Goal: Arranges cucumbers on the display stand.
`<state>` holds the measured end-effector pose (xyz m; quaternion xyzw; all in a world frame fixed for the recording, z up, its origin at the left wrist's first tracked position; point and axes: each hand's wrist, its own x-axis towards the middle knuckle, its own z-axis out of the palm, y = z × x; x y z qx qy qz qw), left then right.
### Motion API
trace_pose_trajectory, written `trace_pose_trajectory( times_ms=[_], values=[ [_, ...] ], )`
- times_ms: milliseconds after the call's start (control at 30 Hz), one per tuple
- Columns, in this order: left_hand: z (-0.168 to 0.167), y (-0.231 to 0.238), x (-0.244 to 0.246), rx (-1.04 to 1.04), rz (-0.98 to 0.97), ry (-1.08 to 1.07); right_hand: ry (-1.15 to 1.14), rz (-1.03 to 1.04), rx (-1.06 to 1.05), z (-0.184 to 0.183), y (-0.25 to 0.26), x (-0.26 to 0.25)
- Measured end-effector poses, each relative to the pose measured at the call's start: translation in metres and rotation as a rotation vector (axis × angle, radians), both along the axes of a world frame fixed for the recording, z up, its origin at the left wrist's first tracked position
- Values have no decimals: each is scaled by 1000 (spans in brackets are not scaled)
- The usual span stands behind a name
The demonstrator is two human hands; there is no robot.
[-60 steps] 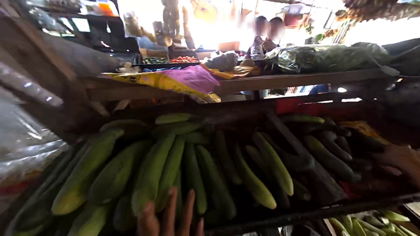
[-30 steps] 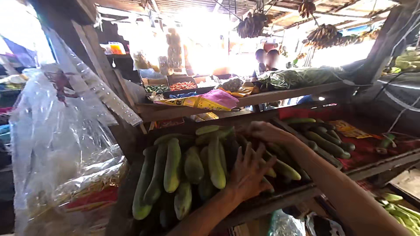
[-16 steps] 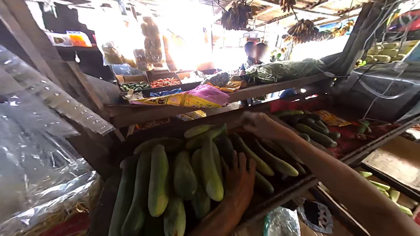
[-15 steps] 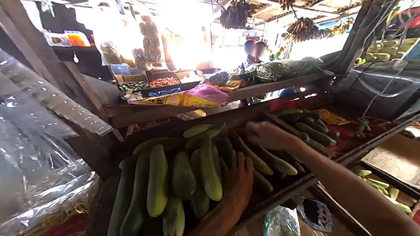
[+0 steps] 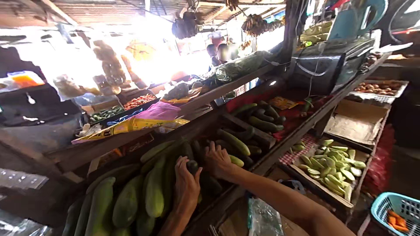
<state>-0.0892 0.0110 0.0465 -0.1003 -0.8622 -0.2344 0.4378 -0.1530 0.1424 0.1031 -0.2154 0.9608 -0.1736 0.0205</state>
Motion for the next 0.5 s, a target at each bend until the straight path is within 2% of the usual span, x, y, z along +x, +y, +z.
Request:
trace_pose_trajectory(
  times_ms=[133,200,267,333,367,433,500],
  values=[
    [20,34,-6,-70,-26,80,103,-33,-136,44,35,-11],
    [23,55,-17,-73,-91,-46,2,88,-177,53,50,-33],
    [22,71,-34,-32,-138,-279,-78,267,-255,50,73,-60],
    [18,76,-53,30,-136,-394,30,334,-405,43,106,-82],
    [13,74,-62,9,-107,-382,113,278,-432,40,128,-93],
    [7,68,-72,-6,-52,-392,216,55,-308,30,176,-124],
    [12,64,-74,-10,-5,-478,67,-141,-91,13,218,-158]
  ],
)
